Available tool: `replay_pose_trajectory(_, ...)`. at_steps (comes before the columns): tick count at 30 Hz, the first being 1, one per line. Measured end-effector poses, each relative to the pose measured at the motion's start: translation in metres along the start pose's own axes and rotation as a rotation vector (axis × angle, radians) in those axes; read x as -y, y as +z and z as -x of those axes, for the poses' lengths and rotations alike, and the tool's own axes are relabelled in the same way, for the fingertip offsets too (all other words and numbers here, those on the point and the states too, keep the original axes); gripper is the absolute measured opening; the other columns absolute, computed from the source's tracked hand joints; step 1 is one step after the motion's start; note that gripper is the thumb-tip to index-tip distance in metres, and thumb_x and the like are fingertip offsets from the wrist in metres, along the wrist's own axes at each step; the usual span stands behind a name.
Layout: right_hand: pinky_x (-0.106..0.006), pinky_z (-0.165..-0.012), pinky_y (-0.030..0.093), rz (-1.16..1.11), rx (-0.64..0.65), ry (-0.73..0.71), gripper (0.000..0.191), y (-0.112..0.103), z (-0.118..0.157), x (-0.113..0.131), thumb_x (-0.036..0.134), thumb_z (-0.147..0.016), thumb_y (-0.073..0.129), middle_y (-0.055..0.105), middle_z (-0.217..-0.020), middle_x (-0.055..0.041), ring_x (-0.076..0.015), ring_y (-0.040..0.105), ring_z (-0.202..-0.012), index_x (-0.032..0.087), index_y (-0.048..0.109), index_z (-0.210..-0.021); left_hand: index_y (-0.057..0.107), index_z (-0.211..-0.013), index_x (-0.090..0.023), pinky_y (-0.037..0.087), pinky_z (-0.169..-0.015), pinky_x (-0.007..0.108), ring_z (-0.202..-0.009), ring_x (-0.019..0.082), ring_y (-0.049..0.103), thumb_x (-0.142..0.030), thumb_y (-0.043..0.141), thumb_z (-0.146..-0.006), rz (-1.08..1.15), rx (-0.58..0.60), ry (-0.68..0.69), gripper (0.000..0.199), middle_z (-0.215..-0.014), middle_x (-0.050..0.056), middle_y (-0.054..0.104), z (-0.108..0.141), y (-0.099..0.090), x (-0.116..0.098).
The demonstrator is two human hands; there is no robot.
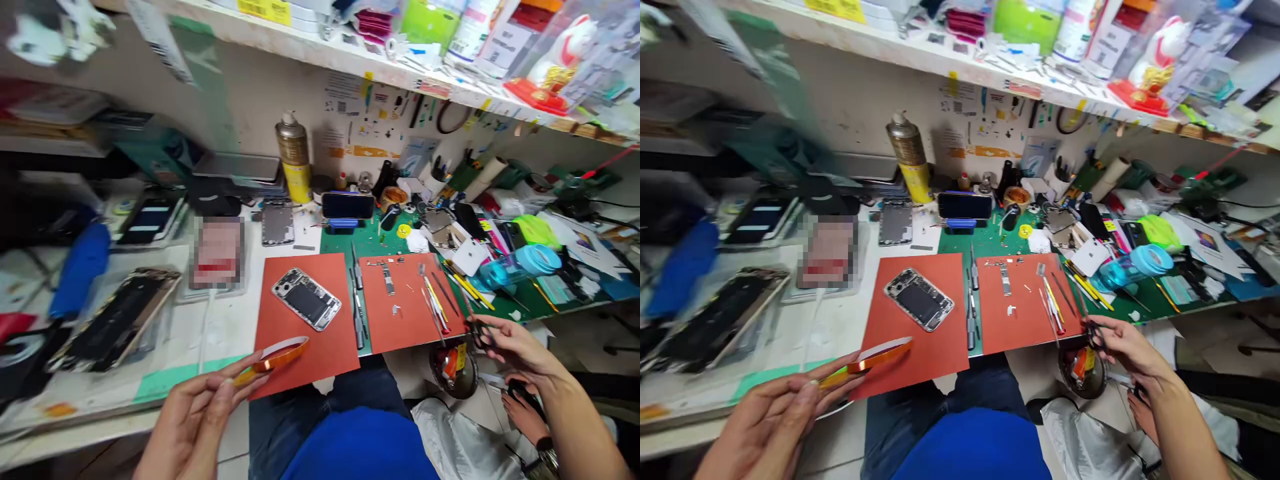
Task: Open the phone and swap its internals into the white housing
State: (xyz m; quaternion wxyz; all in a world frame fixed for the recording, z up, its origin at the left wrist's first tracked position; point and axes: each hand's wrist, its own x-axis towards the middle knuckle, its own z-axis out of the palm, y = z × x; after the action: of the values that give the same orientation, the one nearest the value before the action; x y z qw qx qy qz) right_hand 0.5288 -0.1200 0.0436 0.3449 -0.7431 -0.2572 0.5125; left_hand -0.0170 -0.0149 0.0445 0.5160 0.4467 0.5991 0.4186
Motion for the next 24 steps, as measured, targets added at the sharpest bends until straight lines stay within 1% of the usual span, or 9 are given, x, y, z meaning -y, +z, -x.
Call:
replay_pose_trajectory(2, -0.023, -0.051, 0.050, -0.170, -0.018, 0.011, 0.074, 0.006, 0.010, -0.011, 0.048, -0.062, 0.102, 0.075, -0.089, -0.0090, -0.0178, 0.069, -0.066, 0.020, 0.075, -0.125, 0.061, -0.111, -0.026, 0.068, -0.100, 0.037, -0.111, 0.031, 0.083, -0.061, 0.078, -0.092, -0.010, 0.051, -0.057, 0.044, -0.137, 0.012, 0.078, 0.002, 0.004, -0.007)
replay_pose_trajectory(3, -0.022, -0.047, 0.047, -0.213, -0.007, 0.008, 0.075, 0.014, 0.015, -0.015, 0.047, -0.060, 0.104, 0.075, -0.087, -0.0086, -0.0159, 0.066, -0.060, 0.022, 0.075, -0.124, 0.060, -0.109, -0.025, 0.067, -0.102, 0.040, -0.112, 0.032, 0.082, -0.063, 0.077, -0.093, 0.001, 0.058, -0.064, 0.045, -0.139, 0.014, 0.077, 0.002, 0.007, -0.010)
replay_pose_trajectory(5, -0.019, -0.037, 0.034, -0.283, 0.092, -0.013, 0.074, 0.042, 0.026, -0.019, 0.052, -0.060, 0.104, 0.072, -0.078, -0.0044, -0.0060, 0.045, -0.039, 0.024, 0.072, -0.121, 0.059, -0.108, -0.024, 0.065, -0.106, 0.047, -0.115, 0.034, 0.081, -0.062, 0.074, -0.096, 0.043, 0.026, -0.067, 0.043, -0.143, 0.016, 0.074, 0.003, 0.013, -0.015)
replay_pose_trajectory(8, -0.015, -0.037, 0.030, -0.286, 0.206, -0.047, 0.068, 0.110, 0.042, -0.009, 0.053, -0.066, 0.103, 0.068, -0.075, 0.0004, -0.0039, 0.043, -0.039, 0.025, 0.066, -0.115, 0.059, -0.105, -0.023, 0.064, -0.105, 0.050, -0.116, 0.034, 0.080, -0.062, 0.071, -0.098, 0.094, 0.040, -0.062, 0.042, -0.138, 0.017, 0.076, 0.005, 0.023, -0.019)
replay_pose_trajectory(11, -0.019, -0.047, 0.047, -0.237, 0.201, -0.209, 0.070, 0.188, 0.048, 0.014, 0.053, -0.065, 0.105, 0.070, -0.080, -0.0002, -0.0107, 0.058, -0.056, 0.025, 0.066, -0.115, 0.059, -0.103, -0.023, 0.066, -0.102, 0.050, -0.115, 0.033, 0.080, -0.063, 0.069, -0.099, 0.116, 0.061, -0.053, 0.042, -0.137, 0.017, 0.076, 0.012, 0.031, -0.020)
replay_pose_trajectory(14, -0.024, -0.062, 0.058, -0.187, 0.221, -0.361, 0.067, 0.243, 0.041, 0.039, 0.051, -0.065, 0.105, 0.073, -0.089, -0.0018, -0.0162, 0.067, -0.074, 0.025, 0.066, -0.114, 0.058, -0.102, -0.023, 0.066, -0.100, 0.048, -0.112, 0.031, 0.081, -0.062, 0.066, -0.101, 0.128, 0.133, -0.061, 0.040, -0.139, 0.016, 0.075, 0.019, 0.034, -0.020)
replay_pose_trajectory(18, -0.023, -0.047, 0.053, -0.139, 0.367, -0.315, 0.062, 0.271, 0.030, 0.063, 0.051, -0.074, 0.099, 0.072, -0.091, 0.0011, -0.0104, 0.059, -0.055, 0.026, 0.062, -0.117, 0.057, -0.104, -0.023, 0.064, -0.103, 0.049, -0.113, 0.029, 0.079, -0.060, 0.062, -0.105, 0.137, 0.208, -0.067, 0.037, -0.140, 0.015, 0.075, 0.024, 0.034, -0.020)
replay_pose_trajectory(21, -0.020, -0.036, 0.043, -0.135, 0.501, -0.192, 0.064, 0.276, 0.031, 0.074, 0.054, -0.070, 0.100, 0.069, -0.087, 0.0044, -0.0089, 0.059, -0.044, 0.025, 0.057, -0.108, 0.055, -0.108, -0.024, 0.062, -0.104, 0.049, -0.115, 0.027, 0.078, -0.060, 0.058, -0.107, 0.121, 0.223, -0.073, 0.036, -0.142, 0.014, 0.074, 0.024, 0.034, -0.015)
replay_pose_trajectory(24, -0.018, -0.035, 0.040, -0.137, 0.537, -0.145, 0.066, 0.277, 0.035, 0.079, 0.057, -0.068, 0.101, 0.065, -0.083, 0.0069, -0.0123, 0.066, -0.045, 0.025, 0.053, -0.101, 0.052, -0.109, -0.025, 0.062, -0.099, 0.047, -0.105, 0.025, 0.080, -0.059, 0.054, -0.109, 0.090, 0.246, -0.098, 0.034, -0.141, 0.014, 0.074, 0.024, 0.035, -0.012)
